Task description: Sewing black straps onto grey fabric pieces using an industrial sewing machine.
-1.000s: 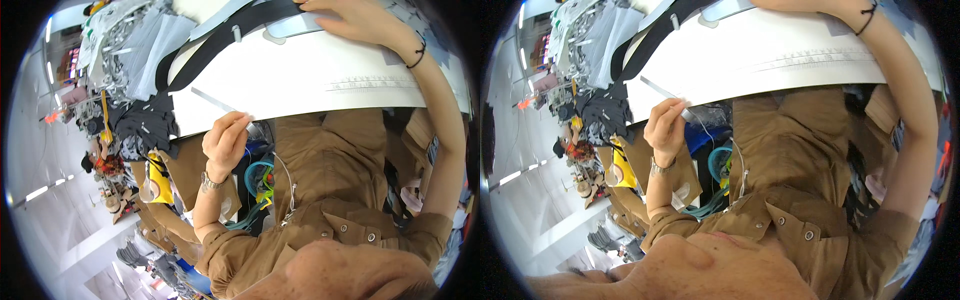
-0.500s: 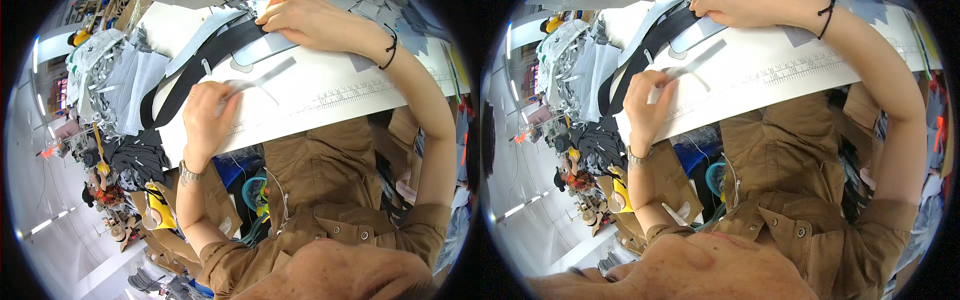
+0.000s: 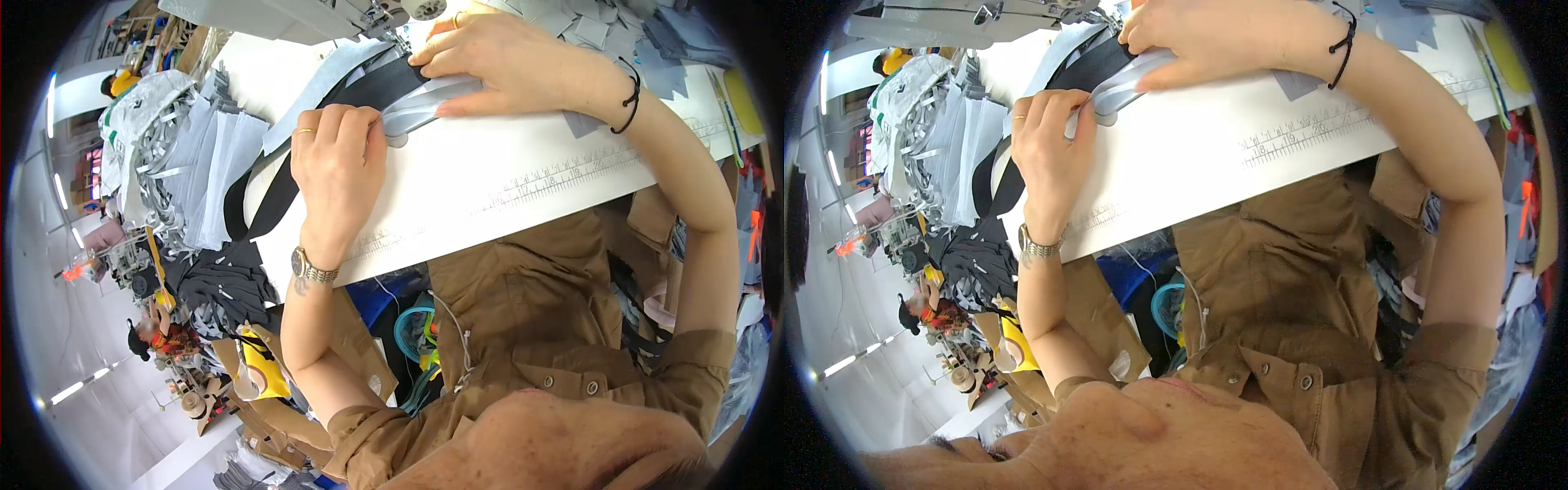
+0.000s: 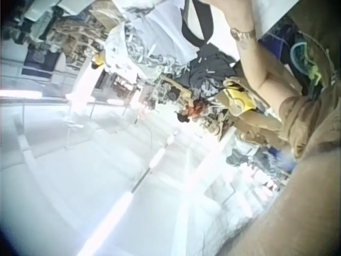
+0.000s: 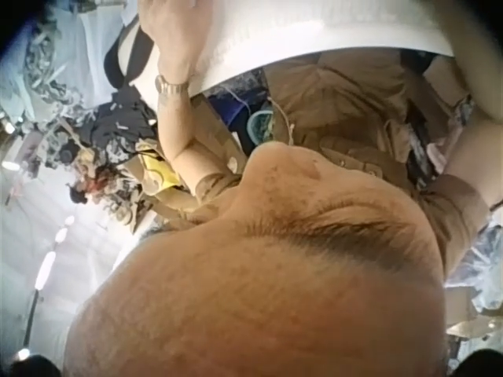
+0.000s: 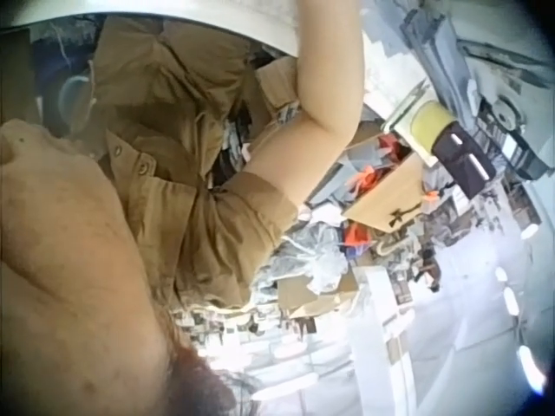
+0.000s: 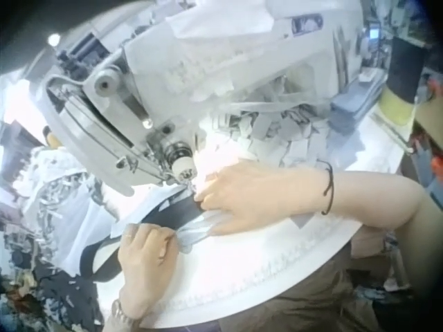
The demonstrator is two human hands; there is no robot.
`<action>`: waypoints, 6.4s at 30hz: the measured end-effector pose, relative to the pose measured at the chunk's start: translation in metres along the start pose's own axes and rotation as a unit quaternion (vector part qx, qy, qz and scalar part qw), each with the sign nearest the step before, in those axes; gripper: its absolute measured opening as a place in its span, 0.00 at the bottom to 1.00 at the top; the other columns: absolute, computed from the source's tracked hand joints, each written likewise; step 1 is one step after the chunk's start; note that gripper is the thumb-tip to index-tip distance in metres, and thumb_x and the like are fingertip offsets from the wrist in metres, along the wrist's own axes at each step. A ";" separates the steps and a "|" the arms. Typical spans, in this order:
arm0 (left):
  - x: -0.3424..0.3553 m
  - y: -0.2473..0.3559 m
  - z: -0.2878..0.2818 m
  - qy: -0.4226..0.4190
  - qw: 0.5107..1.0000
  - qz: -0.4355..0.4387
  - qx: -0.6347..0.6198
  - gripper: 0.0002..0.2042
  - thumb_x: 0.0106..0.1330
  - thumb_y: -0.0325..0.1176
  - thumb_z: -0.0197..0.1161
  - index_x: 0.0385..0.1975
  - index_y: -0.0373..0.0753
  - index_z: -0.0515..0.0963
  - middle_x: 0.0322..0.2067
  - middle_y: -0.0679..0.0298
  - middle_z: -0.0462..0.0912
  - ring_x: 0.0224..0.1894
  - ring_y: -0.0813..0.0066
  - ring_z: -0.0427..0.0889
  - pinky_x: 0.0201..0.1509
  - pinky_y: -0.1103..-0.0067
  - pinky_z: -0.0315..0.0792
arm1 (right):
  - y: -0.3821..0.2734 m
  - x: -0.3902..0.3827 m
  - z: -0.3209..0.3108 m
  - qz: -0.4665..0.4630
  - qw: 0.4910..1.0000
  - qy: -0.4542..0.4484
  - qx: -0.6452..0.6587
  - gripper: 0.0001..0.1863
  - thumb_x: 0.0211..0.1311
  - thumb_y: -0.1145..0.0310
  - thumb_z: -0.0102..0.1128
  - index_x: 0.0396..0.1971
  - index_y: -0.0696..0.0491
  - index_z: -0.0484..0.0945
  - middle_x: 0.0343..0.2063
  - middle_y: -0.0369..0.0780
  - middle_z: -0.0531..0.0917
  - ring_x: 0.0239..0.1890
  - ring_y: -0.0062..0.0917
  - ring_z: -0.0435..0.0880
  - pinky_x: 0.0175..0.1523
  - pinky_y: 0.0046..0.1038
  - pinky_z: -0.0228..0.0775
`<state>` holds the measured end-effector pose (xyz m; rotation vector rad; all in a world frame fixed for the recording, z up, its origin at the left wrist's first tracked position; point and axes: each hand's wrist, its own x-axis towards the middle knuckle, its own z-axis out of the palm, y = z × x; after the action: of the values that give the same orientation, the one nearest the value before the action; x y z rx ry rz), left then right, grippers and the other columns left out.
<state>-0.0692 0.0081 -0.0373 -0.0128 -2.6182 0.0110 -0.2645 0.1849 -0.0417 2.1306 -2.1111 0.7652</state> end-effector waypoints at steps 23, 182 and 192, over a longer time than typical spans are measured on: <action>0.035 0.002 0.024 -0.031 0.993 0.018 -0.117 0.04 0.58 0.27 0.71 0.31 0.41 0.84 0.31 0.66 0.84 0.39 0.63 0.79 0.44 0.68 0.69 | 0.002 -0.001 0.012 0.002 1.000 0.026 -0.010 0.10 0.66 0.67 0.64 0.42 0.55 0.87 0.51 0.34 0.87 0.48 0.30 0.83 0.57 0.33 0.70; 0.029 -0.010 0.028 -0.017 0.985 0.125 0.120 0.13 0.60 0.30 0.69 0.45 0.48 0.85 0.37 0.73 0.81 0.51 0.70 0.76 0.62 0.58 0.61 | 0.001 -0.006 0.015 -0.001 1.000 0.013 -0.027 0.11 0.64 0.71 0.63 0.44 0.56 0.85 0.53 0.35 0.82 0.43 0.31 0.83 0.63 0.37 0.69; 0.029 -0.009 0.030 0.008 0.987 0.119 0.108 0.12 0.61 0.30 0.70 0.45 0.48 0.87 0.41 0.74 0.85 0.51 0.69 0.77 0.60 0.60 0.62 | 0.000 -0.006 0.012 -0.004 1.000 0.031 0.000 0.11 0.64 0.72 0.64 0.44 0.56 0.85 0.53 0.34 0.80 0.42 0.33 0.82 0.58 0.38 0.72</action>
<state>-0.1091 -0.0008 -0.0492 -0.2487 -2.5697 0.3763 -0.2610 0.1863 -0.0543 2.0850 -2.0722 0.8188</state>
